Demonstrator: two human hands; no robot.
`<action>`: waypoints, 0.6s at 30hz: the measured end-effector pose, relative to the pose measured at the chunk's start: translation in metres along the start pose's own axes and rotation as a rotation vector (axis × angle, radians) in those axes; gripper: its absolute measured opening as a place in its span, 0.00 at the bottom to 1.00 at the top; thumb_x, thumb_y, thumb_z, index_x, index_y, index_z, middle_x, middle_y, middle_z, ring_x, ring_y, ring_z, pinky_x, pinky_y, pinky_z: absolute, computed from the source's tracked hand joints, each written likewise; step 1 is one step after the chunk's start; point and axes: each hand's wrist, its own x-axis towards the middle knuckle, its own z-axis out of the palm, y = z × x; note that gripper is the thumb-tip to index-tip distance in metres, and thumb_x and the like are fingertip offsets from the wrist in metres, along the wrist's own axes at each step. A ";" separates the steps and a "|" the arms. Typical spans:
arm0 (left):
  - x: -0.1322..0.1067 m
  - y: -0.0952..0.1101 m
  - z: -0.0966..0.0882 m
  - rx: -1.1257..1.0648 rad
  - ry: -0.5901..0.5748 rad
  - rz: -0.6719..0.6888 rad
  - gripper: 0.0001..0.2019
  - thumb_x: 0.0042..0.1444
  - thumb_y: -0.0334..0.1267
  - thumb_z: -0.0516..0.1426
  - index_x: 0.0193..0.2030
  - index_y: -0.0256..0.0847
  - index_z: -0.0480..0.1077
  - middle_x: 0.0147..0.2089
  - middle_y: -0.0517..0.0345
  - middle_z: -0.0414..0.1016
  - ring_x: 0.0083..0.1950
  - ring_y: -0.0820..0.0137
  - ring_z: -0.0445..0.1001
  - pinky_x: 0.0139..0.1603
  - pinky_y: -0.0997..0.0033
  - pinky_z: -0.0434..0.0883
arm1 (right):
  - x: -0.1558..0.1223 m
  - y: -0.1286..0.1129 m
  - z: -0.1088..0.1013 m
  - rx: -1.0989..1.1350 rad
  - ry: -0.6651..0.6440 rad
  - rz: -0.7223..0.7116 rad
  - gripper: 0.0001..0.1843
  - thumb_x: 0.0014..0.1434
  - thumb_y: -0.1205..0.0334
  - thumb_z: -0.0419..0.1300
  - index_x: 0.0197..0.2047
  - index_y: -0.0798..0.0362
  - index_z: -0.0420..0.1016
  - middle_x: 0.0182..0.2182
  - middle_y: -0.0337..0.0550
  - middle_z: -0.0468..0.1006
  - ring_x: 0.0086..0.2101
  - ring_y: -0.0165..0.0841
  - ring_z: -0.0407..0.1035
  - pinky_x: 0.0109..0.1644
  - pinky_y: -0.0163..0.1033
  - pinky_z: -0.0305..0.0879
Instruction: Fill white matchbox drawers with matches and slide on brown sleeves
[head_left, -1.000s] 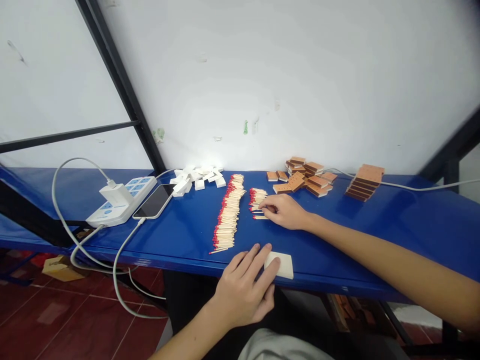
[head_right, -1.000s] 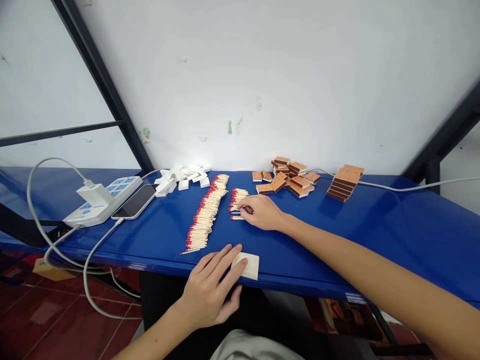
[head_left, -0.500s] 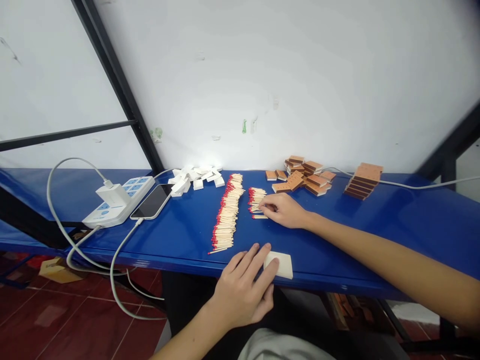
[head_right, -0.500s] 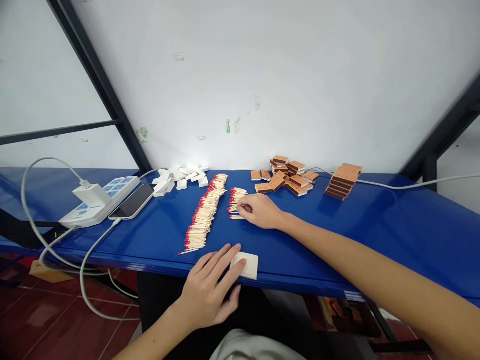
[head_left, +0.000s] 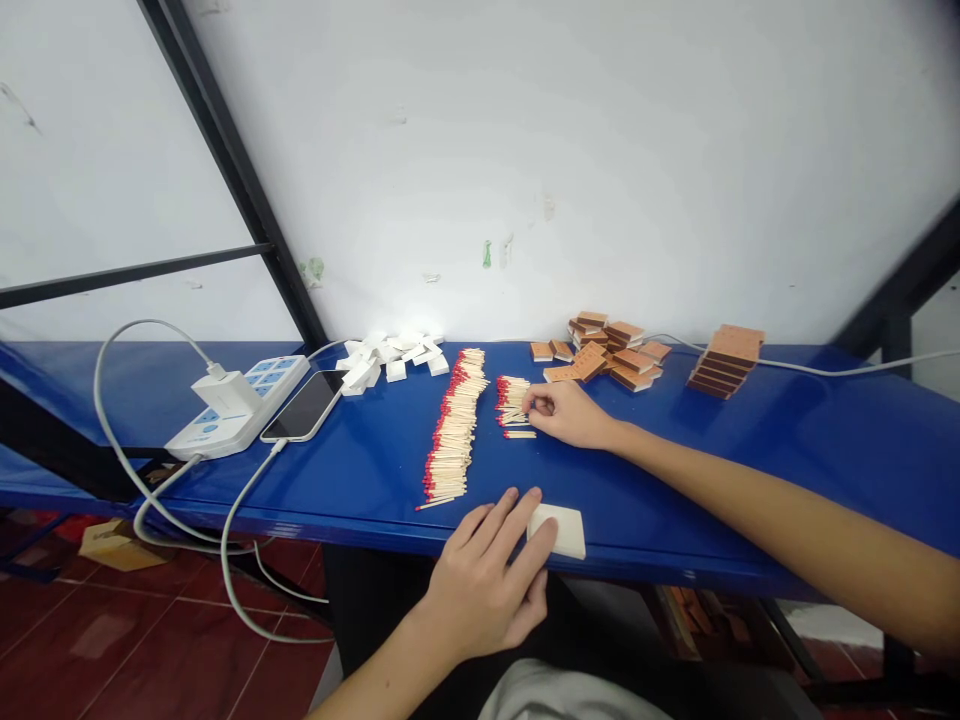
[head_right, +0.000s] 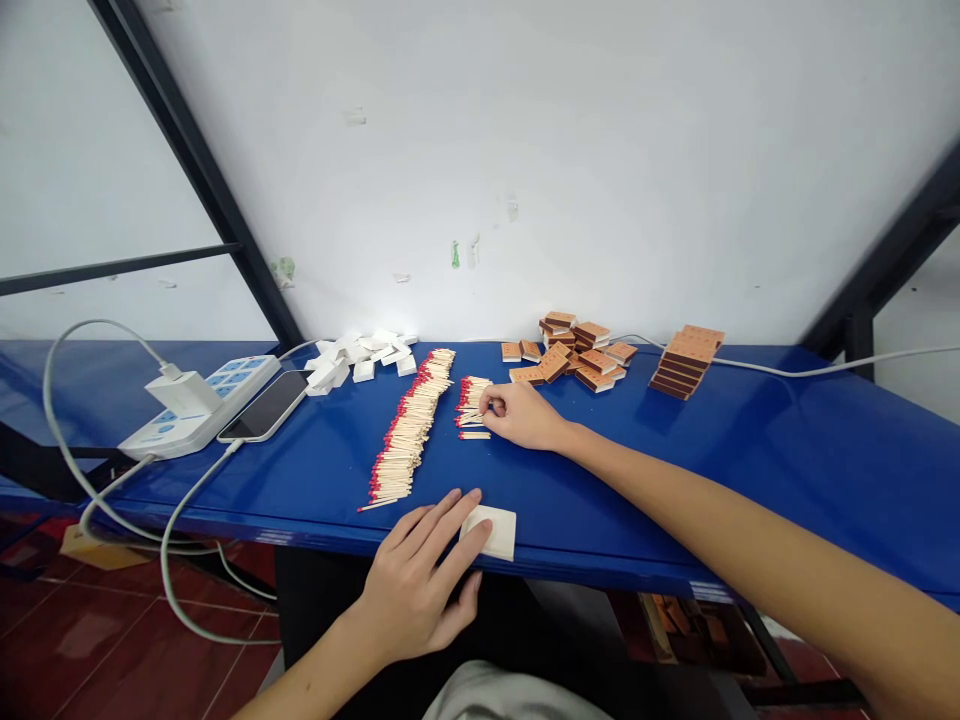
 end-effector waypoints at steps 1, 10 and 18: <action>0.000 0.000 0.000 -0.001 0.000 0.001 0.21 0.57 0.36 0.54 0.57 0.38 0.71 0.65 0.45 0.70 0.62 0.55 0.72 0.55 0.59 0.70 | 0.000 0.000 0.000 0.008 -0.014 0.007 0.05 0.50 0.68 0.57 0.29 0.54 0.74 0.16 0.31 0.63 0.20 0.26 0.57 0.28 0.33 0.52; 0.001 0.000 -0.002 -0.012 -0.001 0.003 0.21 0.57 0.36 0.54 0.57 0.37 0.71 0.65 0.44 0.70 0.62 0.55 0.72 0.55 0.59 0.70 | 0.002 -0.001 -0.001 0.041 -0.070 0.018 0.04 0.53 0.65 0.58 0.27 0.54 0.72 0.17 0.31 0.63 0.21 0.26 0.57 0.28 0.34 0.51; 0.000 0.000 -0.002 -0.007 0.001 0.006 0.21 0.57 0.36 0.54 0.57 0.37 0.71 0.65 0.44 0.70 0.62 0.55 0.72 0.55 0.59 0.70 | 0.001 -0.001 -0.002 0.083 -0.099 -0.005 0.06 0.55 0.65 0.57 0.28 0.54 0.72 0.18 0.32 0.65 0.21 0.25 0.57 0.28 0.33 0.51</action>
